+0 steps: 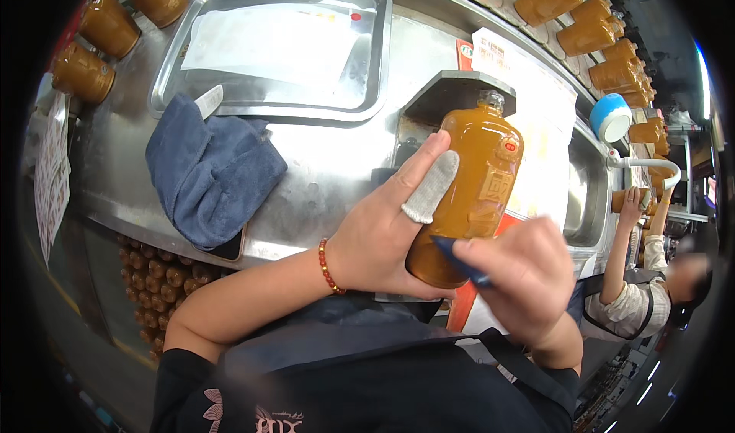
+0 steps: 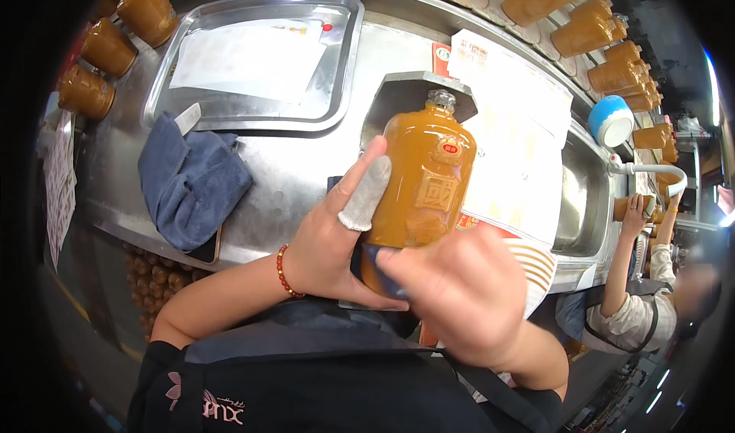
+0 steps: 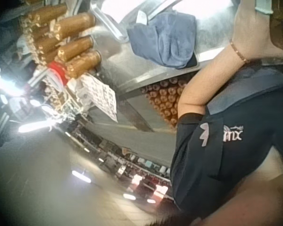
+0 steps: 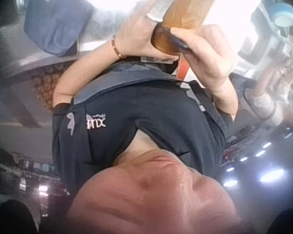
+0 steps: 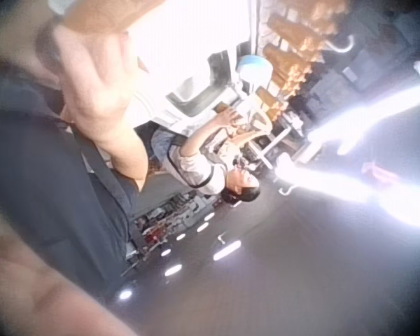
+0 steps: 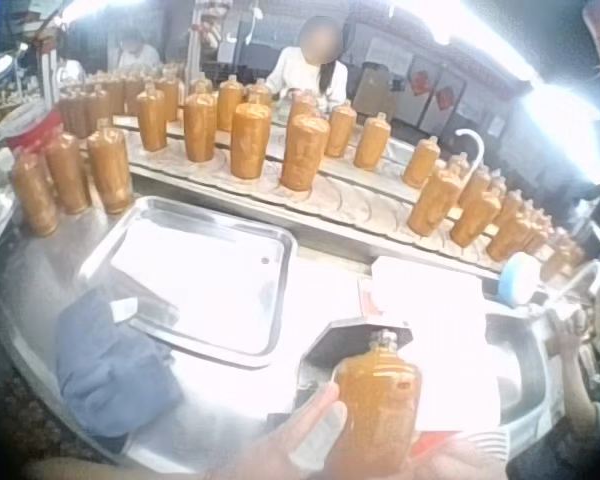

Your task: The person holds a brown bottle and applies a small red sticker and a larger transparent label to its surface. They smooth the labels with a blue cloth and rotate the bottle to inspect the placement. The person then places the bottle on a conveyor belt and picks up another bottle to repeat the process.

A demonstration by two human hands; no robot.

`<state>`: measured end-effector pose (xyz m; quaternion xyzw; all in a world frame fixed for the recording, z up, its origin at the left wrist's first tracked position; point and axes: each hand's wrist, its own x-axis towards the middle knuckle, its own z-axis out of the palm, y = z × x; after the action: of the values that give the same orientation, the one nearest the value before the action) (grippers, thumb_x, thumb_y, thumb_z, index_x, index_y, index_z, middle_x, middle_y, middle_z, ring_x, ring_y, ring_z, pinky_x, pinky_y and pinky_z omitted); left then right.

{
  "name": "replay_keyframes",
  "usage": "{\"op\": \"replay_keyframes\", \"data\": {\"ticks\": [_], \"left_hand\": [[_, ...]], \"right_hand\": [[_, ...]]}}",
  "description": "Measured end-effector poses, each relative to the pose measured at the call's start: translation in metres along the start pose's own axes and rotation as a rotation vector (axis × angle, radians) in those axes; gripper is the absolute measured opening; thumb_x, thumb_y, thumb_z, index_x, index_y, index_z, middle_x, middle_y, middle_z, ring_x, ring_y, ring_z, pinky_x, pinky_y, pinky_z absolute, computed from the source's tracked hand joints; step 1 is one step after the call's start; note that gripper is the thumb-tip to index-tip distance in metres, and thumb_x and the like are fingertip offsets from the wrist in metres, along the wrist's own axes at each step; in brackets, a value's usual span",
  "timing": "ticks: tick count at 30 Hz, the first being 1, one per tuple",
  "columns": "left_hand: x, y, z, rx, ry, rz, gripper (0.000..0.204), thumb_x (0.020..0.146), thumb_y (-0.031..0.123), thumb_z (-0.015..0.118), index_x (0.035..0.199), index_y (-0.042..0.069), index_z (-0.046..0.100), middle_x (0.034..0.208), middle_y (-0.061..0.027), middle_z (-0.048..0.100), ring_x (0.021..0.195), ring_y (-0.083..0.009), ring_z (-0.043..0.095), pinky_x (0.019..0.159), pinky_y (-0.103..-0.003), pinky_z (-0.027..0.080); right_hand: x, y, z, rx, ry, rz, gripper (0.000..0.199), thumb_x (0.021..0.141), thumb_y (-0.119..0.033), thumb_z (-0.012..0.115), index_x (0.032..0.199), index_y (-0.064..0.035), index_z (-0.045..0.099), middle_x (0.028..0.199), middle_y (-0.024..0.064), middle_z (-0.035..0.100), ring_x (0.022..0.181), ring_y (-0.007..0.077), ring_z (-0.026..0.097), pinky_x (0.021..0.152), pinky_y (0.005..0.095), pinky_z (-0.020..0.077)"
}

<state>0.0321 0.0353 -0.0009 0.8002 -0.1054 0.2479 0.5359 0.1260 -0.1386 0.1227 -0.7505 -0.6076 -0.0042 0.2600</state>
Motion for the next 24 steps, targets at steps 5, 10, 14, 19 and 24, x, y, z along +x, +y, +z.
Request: {"op": "replay_keyframes", "data": {"ticks": [5, 10, 14, 19, 24], "left_hand": [[0.000, 0.000, -0.003, -0.013, -0.026, -0.010, 0.132, 0.065, 0.050, 0.095, 0.162, -0.003, 0.022, 0.166, -0.0297, 0.020, 0.152, -0.0461, 0.031, 0.120, -0.044, 0.040], [0.000, 0.001, -0.003, -0.010, -0.031, -0.005, 0.134, 0.065, 0.050, 0.095, 0.163, -0.002, 0.020, 0.167, -0.0297, 0.018, 0.153, -0.0466, 0.029, 0.120, -0.045, 0.039], [0.000, 0.002, -0.003, -0.009, -0.032, -0.010, 0.133, 0.066, 0.050, 0.095, 0.163, -0.002, 0.020, 0.167, -0.0299, 0.019, 0.153, -0.0472, 0.028, 0.120, -0.045, 0.039], [0.002, 0.002, -0.003, -0.012, -0.027, -0.014, 0.133, 0.065, 0.049, 0.095, 0.163, -0.003, 0.021, 0.166, -0.0303, 0.019, 0.153, -0.0473, 0.029, 0.120, -0.045, 0.039], [0.001, 0.000, -0.002, -0.016, -0.022, -0.008, 0.133, 0.065, 0.049, 0.095, 0.163, -0.003, 0.022, 0.167, -0.0301, 0.018, 0.153, -0.0475, 0.029, 0.120, -0.045, 0.039]], "right_hand": [[0.021, 0.019, -0.013, 0.026, 0.128, 0.217, 0.035, 0.075, 0.006, 0.082, 0.107, -0.0054, 0.079, 0.081, 0.0069, 0.066, 0.068, 0.0176, 0.061, 0.060, 0.0306, 0.0478], [0.024, 0.026, -0.017, -0.033, 0.161, 0.266, 0.032, 0.075, 0.005, 0.083, 0.105, -0.0039, 0.079, 0.078, 0.0081, 0.065, 0.068, 0.0203, 0.060, 0.059, 0.0307, 0.0468], [0.026, 0.023, -0.019, 0.066, 0.080, 0.259, 0.031, 0.075, 0.005, 0.083, 0.105, -0.0022, 0.078, 0.076, 0.0077, 0.064, 0.066, 0.0183, 0.060, 0.057, 0.0297, 0.0455], [0.027, 0.024, -0.021, 0.052, 0.086, 0.217, 0.027, 0.075, 0.009, 0.080, 0.101, 0.0009, 0.077, 0.081, 0.0088, 0.065, 0.069, 0.0167, 0.058, 0.061, 0.0270, 0.0432], [0.027, 0.031, -0.024, 0.040, 0.127, 0.194, 0.032, 0.074, 0.004, 0.085, 0.104, -0.0041, 0.079, 0.078, 0.0068, 0.065, 0.066, 0.0170, 0.059, 0.057, 0.0283, 0.0449]]}}
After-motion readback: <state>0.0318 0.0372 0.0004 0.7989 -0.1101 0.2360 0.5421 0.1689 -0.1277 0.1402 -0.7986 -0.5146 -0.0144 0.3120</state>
